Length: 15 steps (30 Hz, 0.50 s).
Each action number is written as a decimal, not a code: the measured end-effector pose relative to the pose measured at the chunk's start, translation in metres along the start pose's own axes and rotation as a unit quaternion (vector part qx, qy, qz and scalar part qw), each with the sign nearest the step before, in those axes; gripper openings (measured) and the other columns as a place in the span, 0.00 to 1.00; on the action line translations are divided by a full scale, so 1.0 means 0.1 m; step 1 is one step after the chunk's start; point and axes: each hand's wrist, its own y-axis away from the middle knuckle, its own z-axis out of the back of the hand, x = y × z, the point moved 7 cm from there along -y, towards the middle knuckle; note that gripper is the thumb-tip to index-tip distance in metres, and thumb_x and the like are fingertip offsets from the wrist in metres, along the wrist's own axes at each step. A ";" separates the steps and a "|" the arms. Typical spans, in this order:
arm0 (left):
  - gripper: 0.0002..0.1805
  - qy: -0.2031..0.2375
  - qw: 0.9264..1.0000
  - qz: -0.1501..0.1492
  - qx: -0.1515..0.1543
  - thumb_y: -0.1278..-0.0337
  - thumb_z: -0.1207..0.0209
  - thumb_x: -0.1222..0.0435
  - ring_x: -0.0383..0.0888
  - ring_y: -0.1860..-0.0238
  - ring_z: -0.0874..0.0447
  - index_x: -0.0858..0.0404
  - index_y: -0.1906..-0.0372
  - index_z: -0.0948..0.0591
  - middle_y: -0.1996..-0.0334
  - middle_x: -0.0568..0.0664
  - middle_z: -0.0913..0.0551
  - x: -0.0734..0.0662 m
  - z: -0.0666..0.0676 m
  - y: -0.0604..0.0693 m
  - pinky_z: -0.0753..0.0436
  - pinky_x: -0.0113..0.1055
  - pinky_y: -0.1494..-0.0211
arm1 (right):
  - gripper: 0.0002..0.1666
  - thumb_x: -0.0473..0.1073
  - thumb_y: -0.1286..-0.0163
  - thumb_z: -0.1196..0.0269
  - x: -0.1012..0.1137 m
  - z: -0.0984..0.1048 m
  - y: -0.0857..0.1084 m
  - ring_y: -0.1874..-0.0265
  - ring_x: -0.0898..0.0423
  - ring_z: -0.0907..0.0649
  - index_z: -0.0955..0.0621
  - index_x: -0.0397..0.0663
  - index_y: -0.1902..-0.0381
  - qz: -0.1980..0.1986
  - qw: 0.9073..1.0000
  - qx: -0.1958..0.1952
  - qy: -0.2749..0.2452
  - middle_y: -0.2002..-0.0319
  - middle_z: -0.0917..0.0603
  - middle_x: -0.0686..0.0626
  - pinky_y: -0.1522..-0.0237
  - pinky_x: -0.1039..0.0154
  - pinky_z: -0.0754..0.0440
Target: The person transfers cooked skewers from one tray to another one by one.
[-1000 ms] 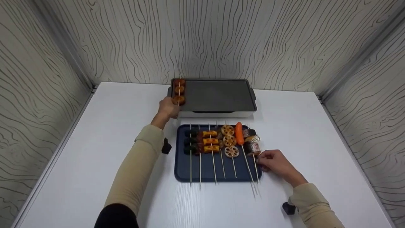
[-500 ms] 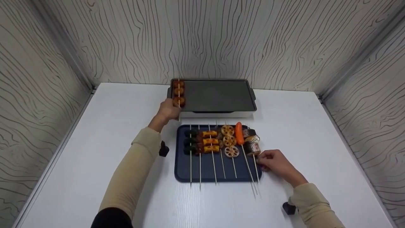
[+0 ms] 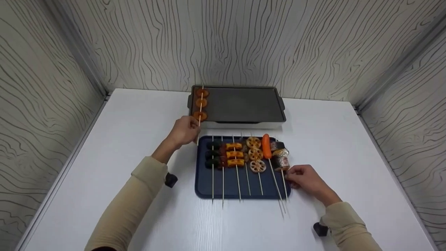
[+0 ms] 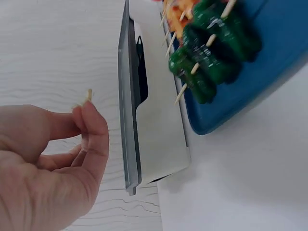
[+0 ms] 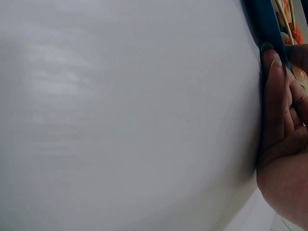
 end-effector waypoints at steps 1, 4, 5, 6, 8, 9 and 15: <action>0.09 -0.001 1.000 -0.005 0.000 0.28 0.46 0.71 0.41 0.78 0.20 0.74 0.53 0.21 0.68 0.58 0.17 0.00 -0.02 0.06 0.22 0.32 0.73 | 0.10 0.34 0.30 0.37 0.00 0.01 0.00 0.76 0.60 0.19 0.17 0.27 0.59 -0.002 1.000 -0.003 0.002 0.71 0.15 0.49 0.71 0.66 0.18; 0.08 -0.002 1.000 -0.019 0.000 0.28 0.45 0.71 0.42 0.77 0.20 0.73 0.54 0.20 0.66 0.57 0.18 -0.01 -0.09 0.24 0.23 0.33 0.74 | 0.11 0.34 0.30 0.37 -0.01 0.01 0.00 0.76 0.60 0.19 0.17 0.27 0.58 -0.001 1.000 -0.002 0.008 0.71 0.16 0.49 0.71 0.66 0.18; 0.08 -0.001 1.000 -0.022 -0.001 0.28 0.45 0.71 0.42 0.77 0.20 0.73 0.54 0.20 0.66 0.57 0.18 0.00 -0.12 0.30 0.23 0.33 0.74 | 0.11 0.34 0.30 0.37 -0.01 0.01 0.00 0.76 0.60 0.19 0.17 0.27 0.58 -0.001 1.000 -0.002 0.009 0.71 0.16 0.49 0.71 0.66 0.18; 0.07 -0.001 1.000 -0.023 -0.002 0.28 0.44 0.71 0.42 0.76 0.20 0.72 0.55 0.19 0.66 0.56 0.18 0.00 -0.15 0.36 0.22 0.34 0.74 | 0.11 0.34 0.30 0.37 -0.01 0.01 0.00 0.76 0.60 0.19 0.17 0.28 0.58 -0.004 1.000 -0.002 0.010 0.71 0.16 0.49 0.71 0.66 0.18; 0.06 -0.002 1.000 -0.027 -0.006 0.29 0.43 0.71 0.42 0.75 0.21 0.71 0.57 0.19 0.66 0.54 0.19 0.02 -0.20 0.49 0.22 0.34 0.73 | 0.10 0.35 0.29 0.37 -0.01 0.01 0.00 0.75 0.59 0.19 0.17 0.29 0.59 -0.008 1.000 -0.003 0.013 0.71 0.16 0.49 0.71 0.65 0.18; 0.05 -0.002 1.000 -0.028 -0.007 0.29 0.42 0.71 0.41 0.75 0.21 0.70 0.58 0.19 0.67 0.53 0.19 0.02 -0.22 0.55 0.22 0.34 0.73 | 0.10 0.35 0.29 0.37 0.00 0.00 0.01 0.75 0.59 0.19 0.17 0.29 0.59 -0.009 1.000 -0.003 0.016 0.71 0.17 0.49 0.71 0.65 0.18; 0.02 0.017 1.000 -0.023 0.001 0.31 0.41 0.73 0.41 0.77 0.20 0.69 0.60 0.19 0.68 0.53 0.20 0.14 -0.36 0.85 0.21 0.35 0.75 | 0.10 0.37 0.28 0.37 0.02 0.00 0.01 0.74 0.58 0.19 0.16 0.31 0.59 -0.015 0.999 -0.006 0.028 0.70 0.17 0.49 0.69 0.64 0.18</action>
